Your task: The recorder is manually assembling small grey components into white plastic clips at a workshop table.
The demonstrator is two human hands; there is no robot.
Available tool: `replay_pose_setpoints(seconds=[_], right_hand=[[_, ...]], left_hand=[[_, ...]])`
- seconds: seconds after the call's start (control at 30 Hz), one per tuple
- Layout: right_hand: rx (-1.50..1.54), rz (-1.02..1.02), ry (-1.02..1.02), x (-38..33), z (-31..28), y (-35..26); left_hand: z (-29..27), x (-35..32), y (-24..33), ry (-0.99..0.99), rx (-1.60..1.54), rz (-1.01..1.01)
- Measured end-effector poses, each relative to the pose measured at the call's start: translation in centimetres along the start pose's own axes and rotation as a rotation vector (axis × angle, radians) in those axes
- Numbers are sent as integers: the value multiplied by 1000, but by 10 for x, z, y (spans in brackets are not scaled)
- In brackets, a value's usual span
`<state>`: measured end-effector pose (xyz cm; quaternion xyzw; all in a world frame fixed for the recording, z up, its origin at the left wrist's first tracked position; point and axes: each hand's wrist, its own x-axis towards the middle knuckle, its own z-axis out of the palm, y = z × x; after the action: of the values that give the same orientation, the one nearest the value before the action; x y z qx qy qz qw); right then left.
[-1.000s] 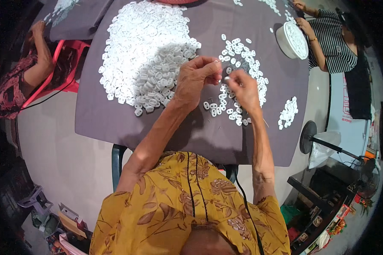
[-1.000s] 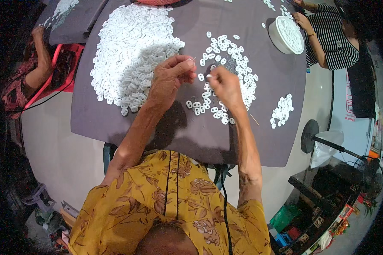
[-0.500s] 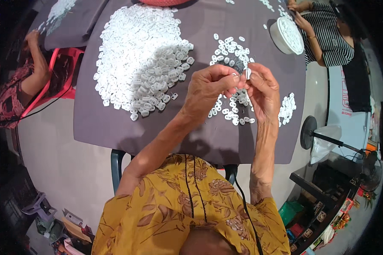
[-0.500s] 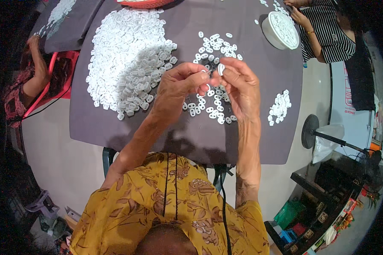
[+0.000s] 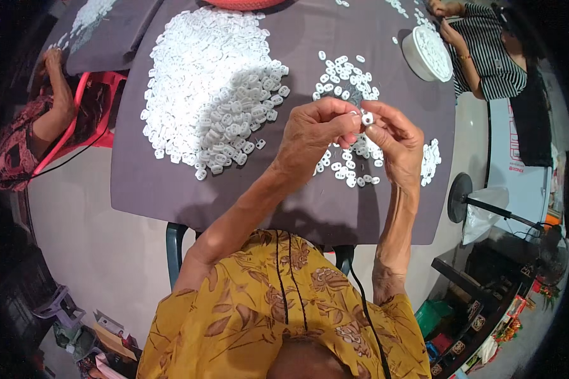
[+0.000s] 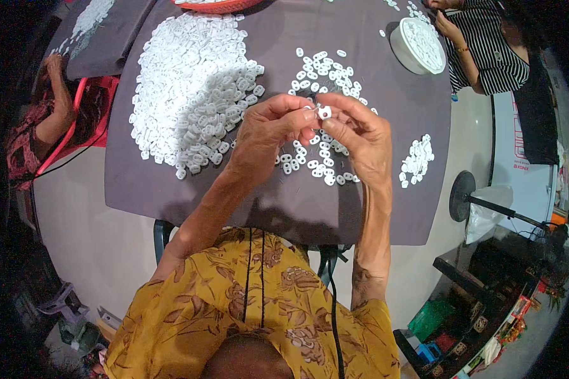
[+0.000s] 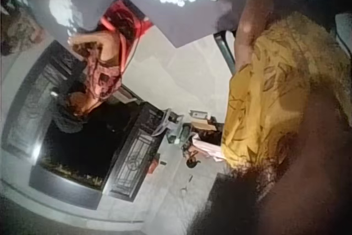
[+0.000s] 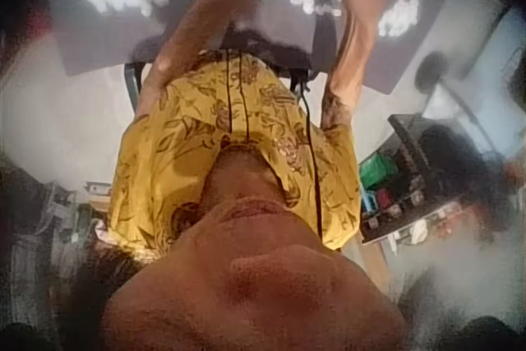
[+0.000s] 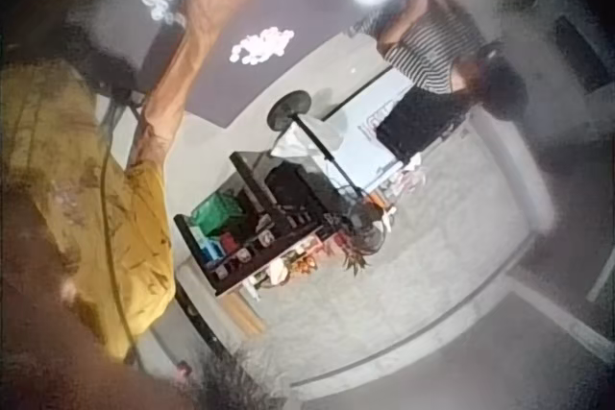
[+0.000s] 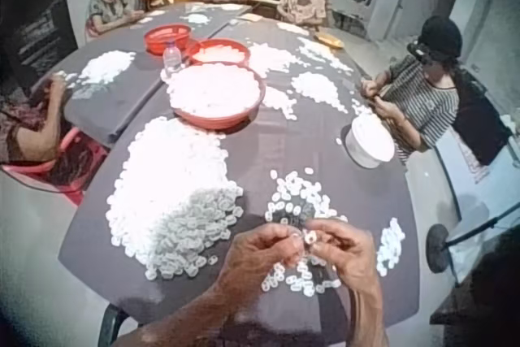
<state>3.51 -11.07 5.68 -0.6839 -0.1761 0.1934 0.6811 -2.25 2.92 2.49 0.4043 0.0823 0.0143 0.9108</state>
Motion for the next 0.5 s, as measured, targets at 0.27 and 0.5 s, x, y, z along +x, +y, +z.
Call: replay_pose_setpoints(seconds=[0.27,0.5], right_hand=[[32,-36,-15,6,-9,17],[251,75,18,10,-7,6]], left_hand=[[4,2,-3,-3,-41,-22],[4,4,-5,-31,32,60]])
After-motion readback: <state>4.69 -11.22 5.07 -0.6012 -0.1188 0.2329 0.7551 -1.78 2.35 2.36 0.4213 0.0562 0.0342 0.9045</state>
